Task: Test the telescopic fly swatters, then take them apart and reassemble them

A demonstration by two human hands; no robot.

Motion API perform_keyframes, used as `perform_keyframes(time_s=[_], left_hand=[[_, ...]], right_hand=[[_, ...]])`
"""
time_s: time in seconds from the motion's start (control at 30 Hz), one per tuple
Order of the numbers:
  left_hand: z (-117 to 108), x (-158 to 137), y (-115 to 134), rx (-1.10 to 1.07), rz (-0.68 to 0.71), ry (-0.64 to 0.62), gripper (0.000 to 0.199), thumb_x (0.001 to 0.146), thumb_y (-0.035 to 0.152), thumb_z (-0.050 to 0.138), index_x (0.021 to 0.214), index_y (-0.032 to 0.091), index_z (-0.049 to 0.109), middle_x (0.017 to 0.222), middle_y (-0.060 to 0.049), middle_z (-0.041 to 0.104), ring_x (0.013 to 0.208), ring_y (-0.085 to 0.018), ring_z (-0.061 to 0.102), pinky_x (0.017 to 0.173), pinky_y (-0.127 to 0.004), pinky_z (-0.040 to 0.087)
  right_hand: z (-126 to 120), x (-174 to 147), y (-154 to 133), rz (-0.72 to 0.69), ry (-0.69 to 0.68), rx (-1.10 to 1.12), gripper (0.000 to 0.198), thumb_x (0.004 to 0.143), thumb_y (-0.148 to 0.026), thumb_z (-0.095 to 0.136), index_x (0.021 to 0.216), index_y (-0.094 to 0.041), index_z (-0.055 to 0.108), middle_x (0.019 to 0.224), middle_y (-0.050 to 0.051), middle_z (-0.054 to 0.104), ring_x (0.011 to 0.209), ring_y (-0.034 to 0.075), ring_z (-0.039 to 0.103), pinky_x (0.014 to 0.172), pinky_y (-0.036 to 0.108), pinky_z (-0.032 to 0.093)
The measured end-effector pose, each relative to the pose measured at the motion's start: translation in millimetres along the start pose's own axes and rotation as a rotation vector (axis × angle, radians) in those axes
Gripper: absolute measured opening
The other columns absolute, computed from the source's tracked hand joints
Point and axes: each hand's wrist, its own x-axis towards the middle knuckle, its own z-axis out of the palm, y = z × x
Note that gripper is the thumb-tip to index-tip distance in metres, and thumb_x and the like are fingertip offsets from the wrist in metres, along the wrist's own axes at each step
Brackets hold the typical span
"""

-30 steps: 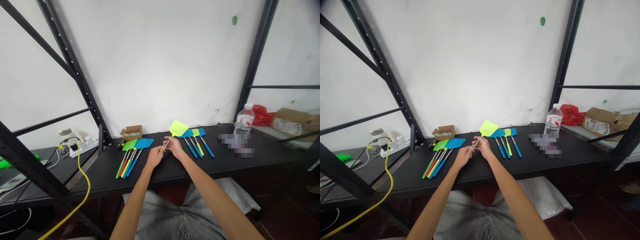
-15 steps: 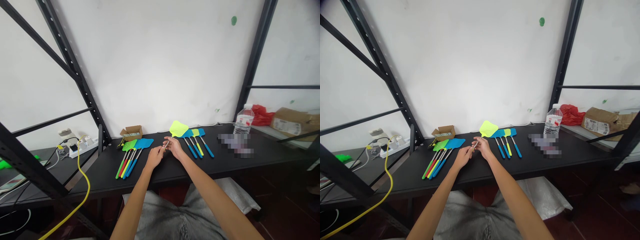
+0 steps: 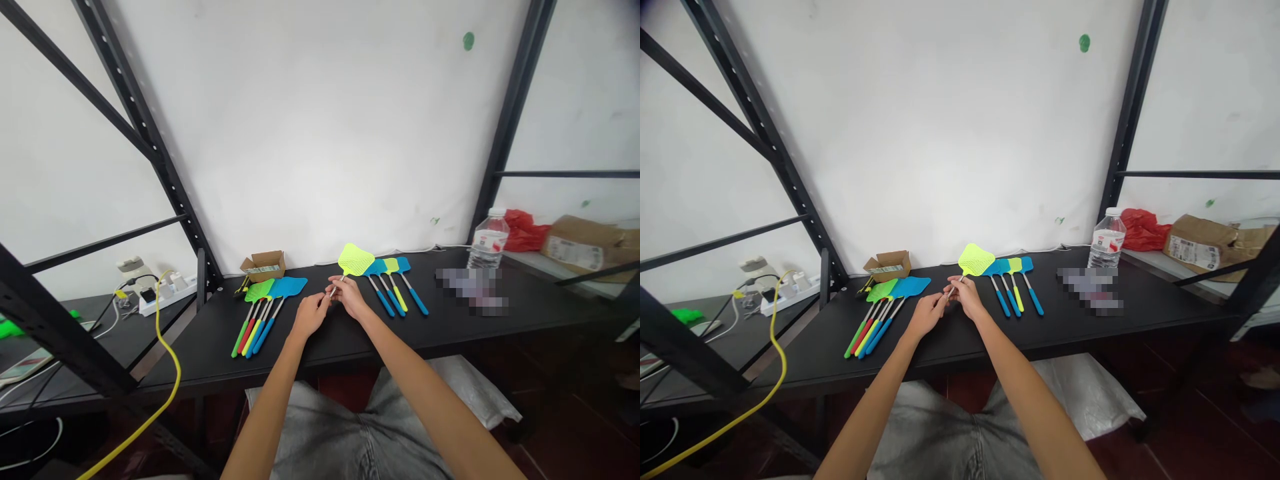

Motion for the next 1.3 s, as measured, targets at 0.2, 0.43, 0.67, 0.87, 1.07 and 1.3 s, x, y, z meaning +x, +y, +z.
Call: perform_keyframes(time_s=[0.2,0.43,0.67,0.87,1.07,1.3], left_hand=[[-0.1,-0.2,0.7,0.011,0.016,-0.002,0.041,0.093,0.043,0.037,0.074,0.02,0.066,0.064,-0.002,0.064,0.062,-0.016,0.058,0.059,-0.024,0.035],[-0.9,-1.1,2.2,0.012,0.018,-0.009,0.039,0.093,0.041,0.038,0.074,0.02,0.065,0.062,-0.001,0.063,0.061,-0.016,0.057,0.058,-0.024,0.033],[-1.3,-1.7,2.9,0.016,0.019,-0.003,0.039,0.093,0.041,0.037,0.074,0.02,0.064,0.064,-0.002,0.064,0.062,-0.016,0.057,0.059,-0.024,0.034],[-1.9,-1.9,3.6,0.033,0.023,-0.007,0.04,0.094,0.04,0.036,0.075,0.019,0.065,0.066,-0.002,0.065,0.064,-0.016,0.059,0.06,-0.024,0.035],[-1.4,-1.2,3.5,0.016,0.005,-0.015,0.041,0.094,0.042,0.036,0.076,0.02,0.065,0.064,-0.001,0.065,0.064,-0.016,0.059,0.06,-0.024,0.035],[-2.6,0.8,0.0,-0.059,-0.039,0.072,0.048,0.095,0.046,0.032,0.063,0.019,0.056,0.054,0.001,0.058,0.057,-0.014,0.055,0.06,-0.024,0.035]], right_hand=[[0.3,-0.5,-0.6,0.0,-0.003,-0.013,0.023,0.067,-0.031,0.066,0.086,-0.018,0.064,0.066,0.004,0.069,0.059,0.017,0.063,0.056,0.029,0.048],[0.5,-1.2,-1.2,0.002,-0.005,-0.019,0.025,0.067,-0.032,0.068,0.087,-0.018,0.063,0.066,0.004,0.069,0.059,0.017,0.063,0.058,0.03,0.048],[1.2,-1.9,-1.8,0.002,0.0,-0.021,0.026,0.066,-0.032,0.067,0.087,-0.017,0.063,0.066,0.004,0.069,0.06,0.017,0.063,0.058,0.029,0.047],[0.6,-1.2,-1.6,0.001,-0.001,-0.02,0.028,0.065,-0.033,0.067,0.088,-0.017,0.062,0.066,0.004,0.068,0.059,0.017,0.063,0.057,0.029,0.048],[0.3,-0.8,-0.5,0.005,-0.01,-0.044,0.029,0.068,-0.035,0.067,0.09,-0.017,0.062,0.067,0.003,0.068,0.061,0.017,0.063,0.057,0.028,0.048],[3.1,-3.6,1.9,-0.083,-0.126,-0.37,0.031,0.078,-0.045,0.063,0.09,-0.016,0.065,0.075,0.003,0.066,0.065,0.015,0.063,0.055,0.024,0.046]])
